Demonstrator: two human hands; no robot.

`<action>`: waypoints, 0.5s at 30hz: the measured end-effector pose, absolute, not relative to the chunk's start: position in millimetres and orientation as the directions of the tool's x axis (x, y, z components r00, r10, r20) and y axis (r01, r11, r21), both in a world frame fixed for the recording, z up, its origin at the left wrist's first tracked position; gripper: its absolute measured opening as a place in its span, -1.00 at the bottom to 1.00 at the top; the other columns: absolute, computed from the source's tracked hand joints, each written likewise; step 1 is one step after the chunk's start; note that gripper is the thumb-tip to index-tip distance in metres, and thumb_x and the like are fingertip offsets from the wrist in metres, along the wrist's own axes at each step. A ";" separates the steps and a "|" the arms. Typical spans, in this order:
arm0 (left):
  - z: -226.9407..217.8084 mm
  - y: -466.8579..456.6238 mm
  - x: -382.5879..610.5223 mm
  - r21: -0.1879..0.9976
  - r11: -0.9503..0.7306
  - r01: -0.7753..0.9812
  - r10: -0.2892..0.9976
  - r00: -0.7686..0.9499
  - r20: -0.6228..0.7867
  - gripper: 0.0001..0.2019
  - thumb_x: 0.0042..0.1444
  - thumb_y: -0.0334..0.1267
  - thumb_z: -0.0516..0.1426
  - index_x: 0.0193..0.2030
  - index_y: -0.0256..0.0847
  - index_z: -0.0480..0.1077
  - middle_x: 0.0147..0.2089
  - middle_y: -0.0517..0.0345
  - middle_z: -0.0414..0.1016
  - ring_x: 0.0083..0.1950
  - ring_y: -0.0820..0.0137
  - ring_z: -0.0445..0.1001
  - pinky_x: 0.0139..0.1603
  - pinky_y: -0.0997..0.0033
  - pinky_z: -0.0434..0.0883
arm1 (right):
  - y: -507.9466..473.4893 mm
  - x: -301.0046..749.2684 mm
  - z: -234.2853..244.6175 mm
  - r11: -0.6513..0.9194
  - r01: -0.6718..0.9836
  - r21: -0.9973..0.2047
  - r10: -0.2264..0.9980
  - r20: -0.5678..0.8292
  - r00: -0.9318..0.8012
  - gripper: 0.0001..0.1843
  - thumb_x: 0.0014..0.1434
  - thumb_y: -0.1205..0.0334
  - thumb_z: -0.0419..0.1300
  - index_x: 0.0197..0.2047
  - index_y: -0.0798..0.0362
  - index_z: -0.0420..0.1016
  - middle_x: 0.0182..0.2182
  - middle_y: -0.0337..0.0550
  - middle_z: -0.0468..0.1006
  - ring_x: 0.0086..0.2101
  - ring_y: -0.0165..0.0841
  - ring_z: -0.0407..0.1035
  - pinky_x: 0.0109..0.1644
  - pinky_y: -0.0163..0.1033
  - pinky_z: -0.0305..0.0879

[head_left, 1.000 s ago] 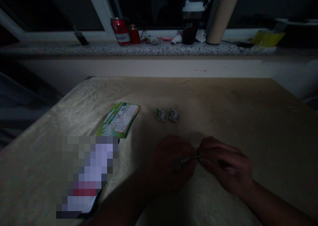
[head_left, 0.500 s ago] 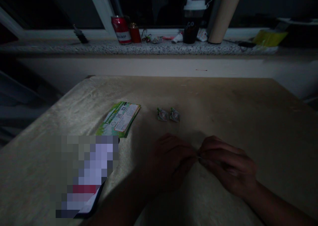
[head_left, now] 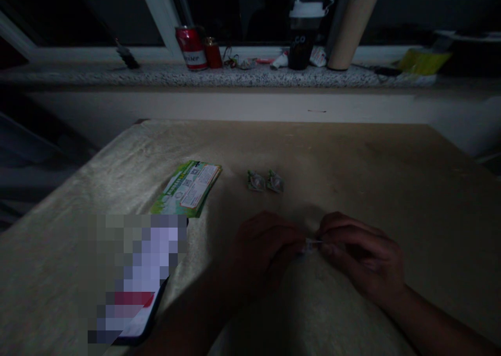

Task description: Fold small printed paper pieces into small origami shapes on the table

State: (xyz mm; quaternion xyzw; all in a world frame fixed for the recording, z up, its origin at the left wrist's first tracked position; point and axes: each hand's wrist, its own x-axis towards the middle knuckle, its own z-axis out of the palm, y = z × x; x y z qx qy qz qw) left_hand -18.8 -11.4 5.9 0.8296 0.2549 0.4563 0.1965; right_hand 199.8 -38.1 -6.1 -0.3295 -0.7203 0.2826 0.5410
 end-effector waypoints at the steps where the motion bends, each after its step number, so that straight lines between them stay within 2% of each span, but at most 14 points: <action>1: 5.9 -11.8 -18.8 0.561 -0.792 0.240 0.602 0.455 0.656 -0.91 0.34 -0.38 0.16 -0.17 -0.26 0.52 -0.26 0.09 0.65 -0.25 0.40 0.58 -0.17 0.42 0.52 | -38.3 199.7 -7.3 0.614 0.149 -0.776 0.787 0.584 -0.199 -0.72 0.20 0.55 0.30 -0.13 -0.02 0.63 -0.31 -0.13 0.65 -0.27 -0.24 0.55 -0.23 -0.12 0.52; 7: 5.6 -13.1 -18.6 0.620 -0.757 0.205 0.638 0.435 0.636 -0.93 0.31 -0.40 0.18 -0.14 -0.26 0.51 -0.23 0.07 0.65 -0.22 0.39 0.60 -0.16 0.42 0.53 | -36.9 201.4 -11.4 0.570 0.110 -0.814 0.809 0.533 -0.246 -0.65 0.23 0.49 0.27 0.04 0.00 0.58 -0.23 -0.05 0.64 -0.21 -0.19 0.54 -0.19 -0.05 0.52; 15: 5.3 -15.4 -15.9 0.661 -0.718 0.219 0.682 0.410 0.605 -0.92 0.32 -0.37 0.17 -0.19 -0.23 0.52 -0.29 0.11 0.64 -0.27 0.42 0.60 -0.22 0.47 0.51 | -31.1 198.9 -5.2 0.715 0.146 -0.683 0.692 0.663 -0.286 -0.66 0.18 0.60 0.23 -0.06 0.08 0.64 -0.34 -0.08 0.65 -0.32 -0.23 0.54 -0.21 -0.03 0.49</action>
